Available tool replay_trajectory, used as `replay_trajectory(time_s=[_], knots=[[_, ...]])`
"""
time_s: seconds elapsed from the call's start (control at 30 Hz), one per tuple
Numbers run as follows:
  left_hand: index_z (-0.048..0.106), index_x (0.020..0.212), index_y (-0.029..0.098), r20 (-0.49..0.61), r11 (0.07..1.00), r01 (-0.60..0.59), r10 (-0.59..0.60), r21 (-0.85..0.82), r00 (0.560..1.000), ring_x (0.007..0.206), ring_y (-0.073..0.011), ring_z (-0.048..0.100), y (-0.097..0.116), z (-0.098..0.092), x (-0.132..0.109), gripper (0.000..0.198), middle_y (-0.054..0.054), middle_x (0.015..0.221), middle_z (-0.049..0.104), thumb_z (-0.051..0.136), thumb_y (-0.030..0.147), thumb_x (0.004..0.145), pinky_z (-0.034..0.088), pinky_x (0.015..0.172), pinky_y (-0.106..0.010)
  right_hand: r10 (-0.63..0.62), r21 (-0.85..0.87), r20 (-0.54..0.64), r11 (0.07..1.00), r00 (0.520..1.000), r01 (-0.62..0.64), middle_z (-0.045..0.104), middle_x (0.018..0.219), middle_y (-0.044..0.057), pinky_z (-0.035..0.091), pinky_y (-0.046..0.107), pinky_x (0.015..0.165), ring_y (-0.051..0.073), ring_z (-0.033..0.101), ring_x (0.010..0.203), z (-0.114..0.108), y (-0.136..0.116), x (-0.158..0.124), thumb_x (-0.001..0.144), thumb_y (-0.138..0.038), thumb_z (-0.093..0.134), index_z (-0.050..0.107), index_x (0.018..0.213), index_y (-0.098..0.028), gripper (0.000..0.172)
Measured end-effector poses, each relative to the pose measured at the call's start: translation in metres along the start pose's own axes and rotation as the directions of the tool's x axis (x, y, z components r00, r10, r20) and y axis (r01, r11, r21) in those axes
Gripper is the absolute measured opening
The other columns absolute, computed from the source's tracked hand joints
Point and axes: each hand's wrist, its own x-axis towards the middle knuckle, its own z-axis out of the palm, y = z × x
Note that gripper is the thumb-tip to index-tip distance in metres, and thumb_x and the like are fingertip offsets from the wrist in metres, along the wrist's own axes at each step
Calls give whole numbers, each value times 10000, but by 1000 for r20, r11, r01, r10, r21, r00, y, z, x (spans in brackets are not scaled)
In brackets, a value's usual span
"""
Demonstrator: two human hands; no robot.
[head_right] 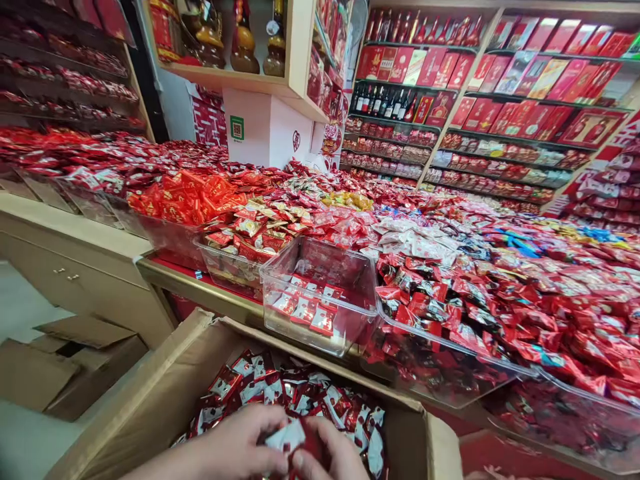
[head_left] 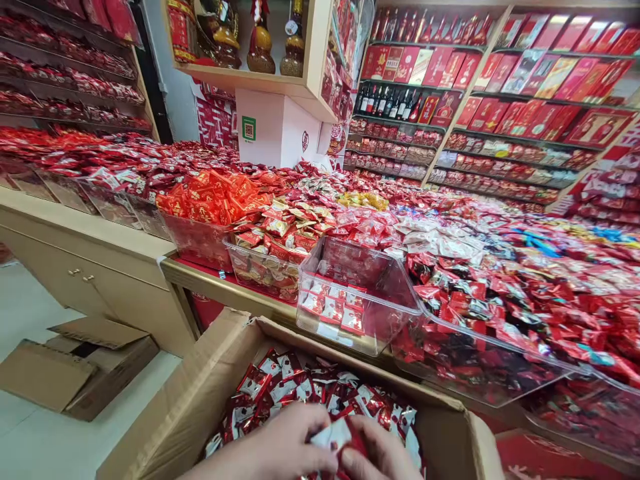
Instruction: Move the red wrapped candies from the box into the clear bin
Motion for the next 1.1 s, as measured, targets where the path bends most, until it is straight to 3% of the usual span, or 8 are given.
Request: replay_trajectory(time_s=[0.17, 0.4, 0.57, 0.73, 0.8, 0.9, 1.0, 1.1], knots=[[510, 683, 138, -147, 899, -96, 36, -427, 989, 524, -87, 400, 22, 0, 5, 271, 40, 576, 492, 638, 362, 602, 329, 504, -201, 49, 315, -32, 948, 998, -37, 562, 609, 7, 390, 210, 520, 105, 500, 541, 0, -21, 1, 733, -425, 531, 551, 761, -148, 279], [521, 655, 137, -177, 872, -49, -43, -486, 983, 428, -65, 385, 21, 8, 3, 317, 57, 516, 461, 589, 446, 647, 293, 429, -192, 104, 448, -117, 893, 988, -41, 575, 484, 14, 377, 197, 483, 93, 493, 449, 3, -19, -2, 701, -476, 545, 556, 649, -130, 350], [556, 824, 155, -132, 767, -9, -100, -642, 986, 577, -98, 511, 23, 9, 2, 329, 11, 691, 558, 534, 461, 704, 380, 550, -219, -120, 36, -347, 989, 930, 140, 641, 632, 40, 452, 219, 550, 143, 575, 575, 2, -11, -3, 738, -353, 543, 641, 776, -168, 213], [481, 996, 202, -17, 492, 32, -93, -870, 996, 788, -141, 557, 22, 11, -1, 332, -58, 1051, 516, 593, 308, 701, 422, 696, -281, -570, -345, -262, 809, 779, 476, 618, 995, 50, 462, 220, 762, 164, 581, 893, 2, -2, -8, 735, -132, 516, 629, 977, -280, 305], [472, 1009, 200, -134, 539, -85, -51, -838, 990, 883, -148, 524, 21, 13, 0, 408, -52, 1059, 505, 643, 157, 642, 409, 757, -272, -525, -301, -255, 841, 812, 449, 590, 1047, 55, 443, 243, 809, 172, 547, 962, 4, -1, -11, 745, -126, 485, 624, 979, -276, 311], [441, 1053, 199, -267, 633, -235, 46, -737, 962, 906, -151, 499, 21, 15, 2, 469, -43, 999, 512, 624, 92, 634, 401, 785, -279, -230, -8, -372, 970, 899, 245, 588, 1040, 68, 440, 281, 807, 191, 529, 975, 8, -7, -13, 757, -210, 482, 617, 946, -236, 234], [419, 1079, 206, -286, 686, -282, 112, -670, 952, 809, -133, 512, 24, 16, 1, 475, -33, 956, 520, 591, 88, 653, 419, 724, -281, 76, 321, -418, 944, 905, 69, 625, 887, 58, 464, 242, 655, 161, 566, 773, 13, -17, -12, 715, -321, 554, 600, 914, -200, 238], [477, 1014, 178, -276, 735, -261, 104, -626, 955, 807, -129, 505, 28, 14, 0, 406, -26, 903, 549, 594, 79, 639, 403, 752, -276, 152, 398, -369, 917, 917, 9, 582, 647, 8, 405, 185, 530, 98, 483, 573, 15, -24, -10, 635, -361, 640, 609, 739, -160, 229]])
